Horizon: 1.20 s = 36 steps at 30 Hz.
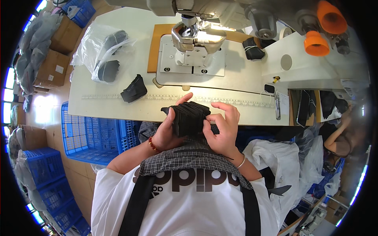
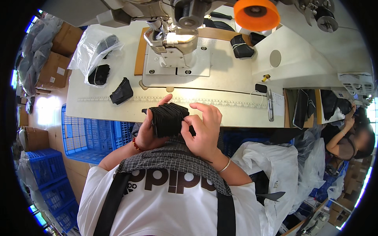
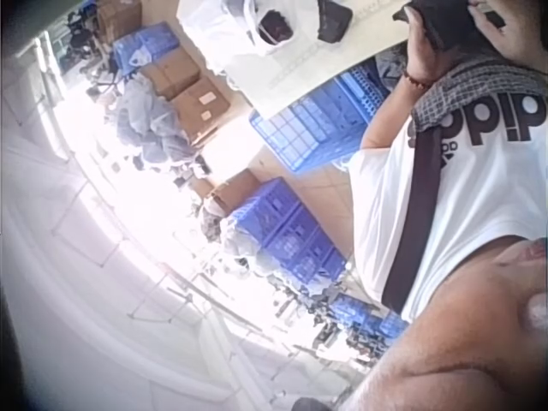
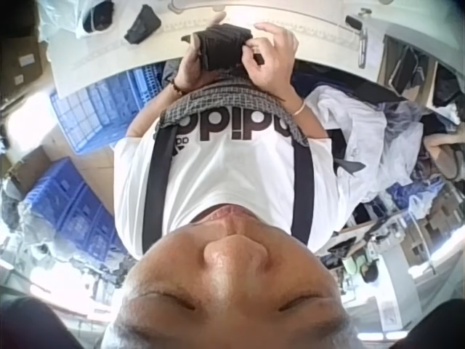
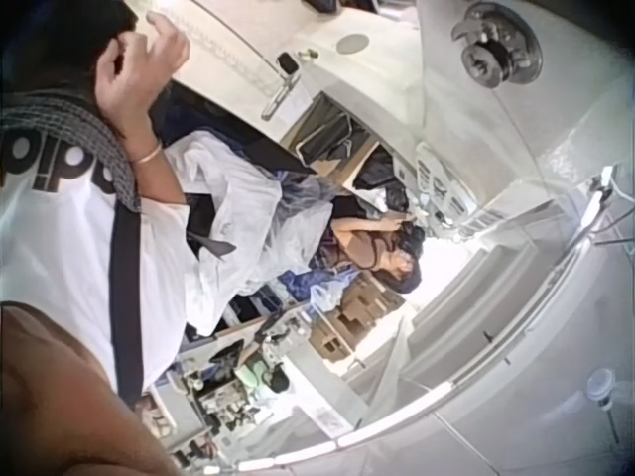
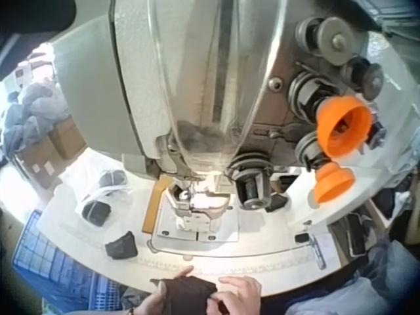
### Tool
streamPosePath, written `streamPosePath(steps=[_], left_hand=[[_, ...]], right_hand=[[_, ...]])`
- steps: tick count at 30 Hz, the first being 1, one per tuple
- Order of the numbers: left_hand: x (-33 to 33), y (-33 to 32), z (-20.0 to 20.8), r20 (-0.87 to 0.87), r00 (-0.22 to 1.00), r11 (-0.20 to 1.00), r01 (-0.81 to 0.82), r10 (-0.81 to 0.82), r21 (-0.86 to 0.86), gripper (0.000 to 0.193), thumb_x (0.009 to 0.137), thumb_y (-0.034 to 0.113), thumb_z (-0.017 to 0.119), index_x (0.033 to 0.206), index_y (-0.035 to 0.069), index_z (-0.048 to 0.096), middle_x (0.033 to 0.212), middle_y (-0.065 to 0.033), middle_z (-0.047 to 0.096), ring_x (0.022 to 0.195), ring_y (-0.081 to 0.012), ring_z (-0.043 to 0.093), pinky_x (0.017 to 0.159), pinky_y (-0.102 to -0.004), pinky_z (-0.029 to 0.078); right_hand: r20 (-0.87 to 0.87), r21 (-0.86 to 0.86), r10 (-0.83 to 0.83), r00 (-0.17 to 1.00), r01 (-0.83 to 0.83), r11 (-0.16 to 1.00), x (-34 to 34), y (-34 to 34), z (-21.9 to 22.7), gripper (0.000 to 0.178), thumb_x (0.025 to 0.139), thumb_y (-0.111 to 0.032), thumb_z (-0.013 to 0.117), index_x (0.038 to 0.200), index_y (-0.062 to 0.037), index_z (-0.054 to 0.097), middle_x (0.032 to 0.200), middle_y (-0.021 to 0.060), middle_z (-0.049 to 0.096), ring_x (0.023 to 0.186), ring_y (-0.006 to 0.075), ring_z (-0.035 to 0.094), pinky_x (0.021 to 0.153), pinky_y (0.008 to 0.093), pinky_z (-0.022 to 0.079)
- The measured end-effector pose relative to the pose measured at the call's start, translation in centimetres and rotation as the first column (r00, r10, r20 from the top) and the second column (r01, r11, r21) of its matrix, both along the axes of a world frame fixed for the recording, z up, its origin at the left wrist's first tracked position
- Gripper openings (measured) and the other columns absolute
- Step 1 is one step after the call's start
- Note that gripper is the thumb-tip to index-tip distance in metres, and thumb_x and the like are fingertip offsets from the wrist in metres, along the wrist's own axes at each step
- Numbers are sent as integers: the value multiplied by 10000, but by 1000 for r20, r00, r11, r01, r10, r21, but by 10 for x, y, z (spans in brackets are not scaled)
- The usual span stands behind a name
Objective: Inspecting and organizing small black shoe components at a sewing workstation.
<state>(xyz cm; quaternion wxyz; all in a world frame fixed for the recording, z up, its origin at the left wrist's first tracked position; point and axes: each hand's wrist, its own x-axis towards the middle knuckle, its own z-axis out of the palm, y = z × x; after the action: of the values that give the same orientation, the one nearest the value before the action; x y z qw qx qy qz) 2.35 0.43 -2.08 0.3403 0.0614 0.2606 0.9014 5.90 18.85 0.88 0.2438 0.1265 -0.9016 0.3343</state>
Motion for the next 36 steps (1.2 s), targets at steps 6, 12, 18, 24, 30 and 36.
streamPosePath(steps=[6, 12, 18, 24, 30, 36], left_hand=[[-2, -1, -8, -3, 999, 999, 51, -51, 6, 747, 1001, 618, 410, 1535, 114, 275, 1414, -141, 501, 1307, -268, 515, 1093, -448, 427], [0, 0, -4, 58, 997, 999, 48, -48, 9, 740, 1004, 631, 377, 1528, 113, 301, 1433, -150, 498, 1292, -279, 531, 1087, -457, 429], [-3, 2, -1, 161, 985, 997, 57, -63, 45, 736, 1015, 642, 309, 1533, 119, 305, 1420, -136, 520, 1289, -276, 538, 1079, -456, 435], [-5, -3, -7, 302, 945, 991, 137, -129, -3, 792, 994, 700, 258, 1462, 88, 437, 1314, -129, 600, 1178, -294, 610, 1048, -455, 457], [-1, -5, -21, 301, 921, 968, 219, -248, 125, 788, 992, 703, 234, 1436, 96, 472, 1358, -102, 579, 1245, -258, 569, 1085, -430, 438], [0, 1, 2, 221, 953, 974, 224, -209, -46, 799, 991, 701, 195, 1479, 107, 414, 1413, -98, 532, 1304, -252, 523, 1130, -431, 400]], right_hand=[[108, -407, 74, 991, -23, 913, -1, -4, -10, 128, 762, 10, 680, 788, -28, 561, 1192, 180, 532, 1038, 310, 540, 875, 389, 457], [142, -368, 105, 984, -46, 929, -2, -5, -7, 142, 760, 24, 687, 790, -20, 556, 1210, 185, 507, 1035, 285, 542, 791, 313, 494], [220, -485, 184, 958, -56, 873, 2, -7, -5, 143, 768, 9, 704, 818, -14, 572, 1221, 179, 504, 1013, 271, 563, 792, 323, 508], [145, -553, 278, 950, -155, 819, -5, -8, -7, 378, 826, -74, 733, 1160, -3, 572, 1306, 192, 501, 1179, 283, 561, 1006, 386, 444], [208, -593, 533, 820, -327, 735, -9, -4, -19, 571, 961, -239, 637, 1444, 2, 449, 1462, 181, 507, 1352, 313, 482, 1187, 448, 260], [252, -668, 500, 829, -224, 709, -6, -4, -16, 638, 969, -244, 620, 1499, 0, 363, 1473, 179, 505, 1384, 314, 459, 1206, 470, 203]])
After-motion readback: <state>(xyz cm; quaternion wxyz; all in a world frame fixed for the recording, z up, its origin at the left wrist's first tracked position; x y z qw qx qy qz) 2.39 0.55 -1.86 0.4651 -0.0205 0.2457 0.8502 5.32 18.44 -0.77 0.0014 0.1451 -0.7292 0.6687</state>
